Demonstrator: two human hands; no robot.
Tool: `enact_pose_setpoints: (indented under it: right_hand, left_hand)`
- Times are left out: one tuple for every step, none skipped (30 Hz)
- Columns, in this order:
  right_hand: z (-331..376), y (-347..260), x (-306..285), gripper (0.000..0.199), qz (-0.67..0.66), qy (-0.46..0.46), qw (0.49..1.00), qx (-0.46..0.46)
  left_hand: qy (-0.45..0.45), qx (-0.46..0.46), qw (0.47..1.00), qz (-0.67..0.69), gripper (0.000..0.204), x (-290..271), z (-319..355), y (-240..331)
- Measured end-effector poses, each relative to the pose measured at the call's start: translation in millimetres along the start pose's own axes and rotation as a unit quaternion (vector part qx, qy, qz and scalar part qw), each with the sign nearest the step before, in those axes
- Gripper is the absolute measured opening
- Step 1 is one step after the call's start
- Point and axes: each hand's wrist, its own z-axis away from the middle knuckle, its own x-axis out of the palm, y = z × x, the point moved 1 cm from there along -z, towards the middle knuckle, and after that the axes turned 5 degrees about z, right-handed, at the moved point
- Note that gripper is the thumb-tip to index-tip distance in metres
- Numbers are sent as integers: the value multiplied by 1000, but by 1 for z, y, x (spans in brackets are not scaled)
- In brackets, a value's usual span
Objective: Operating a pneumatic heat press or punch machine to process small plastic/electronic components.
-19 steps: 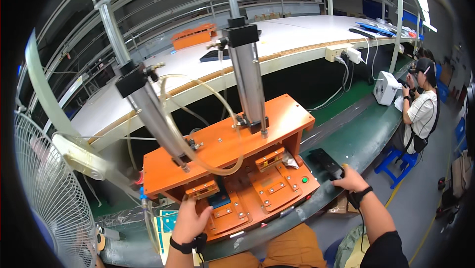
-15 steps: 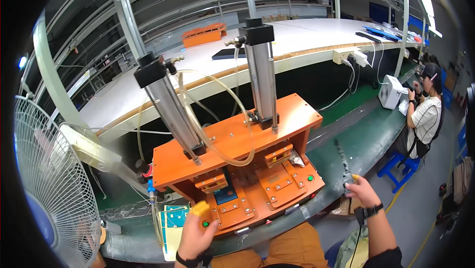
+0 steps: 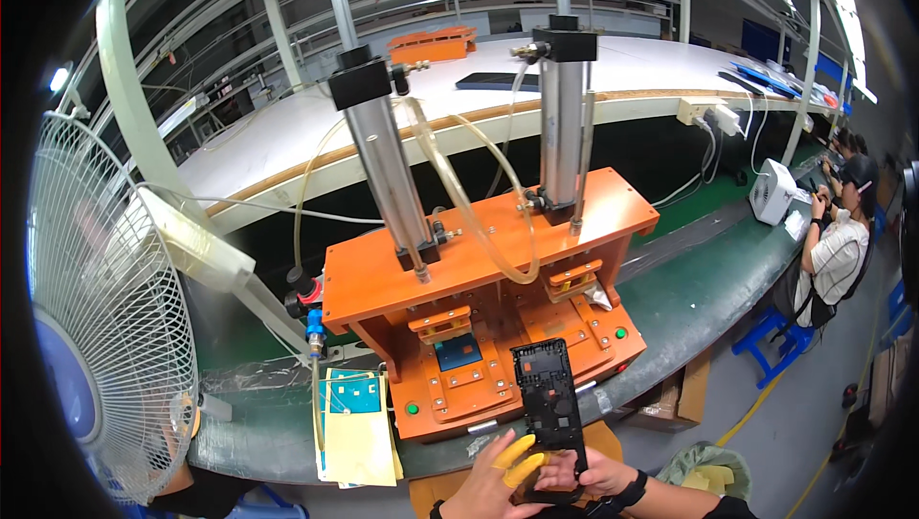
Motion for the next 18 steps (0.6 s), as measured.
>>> enact_pose_setpoints:
  right_hand:
    - [-6,7,-3,76,-28,-13,999,8]
    - [-10,14,-9,66,-57,-26,998,15]
    - [-13,16,-14,55,-74,-15,997,26]
    - [-17,22,-24,68,-72,-43,996,19]
    - [-27,15,-10,62,-47,-15,998,38]
    - [-37,9,5,56,-23,9,998,58]
    - [-42,11,4,56,-24,8,998,59]
    - [-48,13,2,61,-20,-5,999,49]
    - [-52,14,1,66,-16,-17,999,37]
    - [-55,15,3,66,-17,-19,999,38]
    - [-58,15,5,76,-10,-8,999,33]
    - [-60,15,5,87,-2,3,1000,29]
    - [-57,22,-10,78,-3,-28,999,22]
    - [-52,27,-21,78,-3,-23,1000,19]
    - [-47,31,-30,73,36,-25,999,17]
    - [-41,31,-36,67,74,-28,997,15]
    - [-34,29,-37,70,122,7,991,46]
    - [-29,27,-38,70,122,9,991,45]
  left_hand:
    - [-8,-31,999,3,70,1,4,-7]
    - [-6,-33,999,2,70,0,8,-14]
    - [16,-33,999,-4,72,-4,9,-18]
    - [37,-31,999,-9,75,-7,10,-20]
    - [52,-27,998,-33,75,-13,6,-20]
    - [53,-35,997,-39,75,-17,9,-23]
    - [50,-31,997,-44,75,-20,6,-26]
    - [46,-27,997,-48,75,-25,3,-27]
    - [54,-36,997,-30,69,-29,-1,-27]
    - [54,-37,997,-32,69,-33,-2,-31]
    - [66,-30,997,-36,66,-37,-1,-38]
    - [78,-23,996,-40,64,-42,-2,-46]
    - [92,-9,995,-40,62,-49,-8,-53]
    - [90,-24,994,-65,62,-59,-15,-55]
    - [116,-39,991,-54,65,-65,-22,-59]
    - [143,-55,987,-45,67,-71,-27,-64]
    - [126,-70,989,-41,71,-79,-32,-74]
    - [109,-84,990,-38,74,-87,-35,-86]
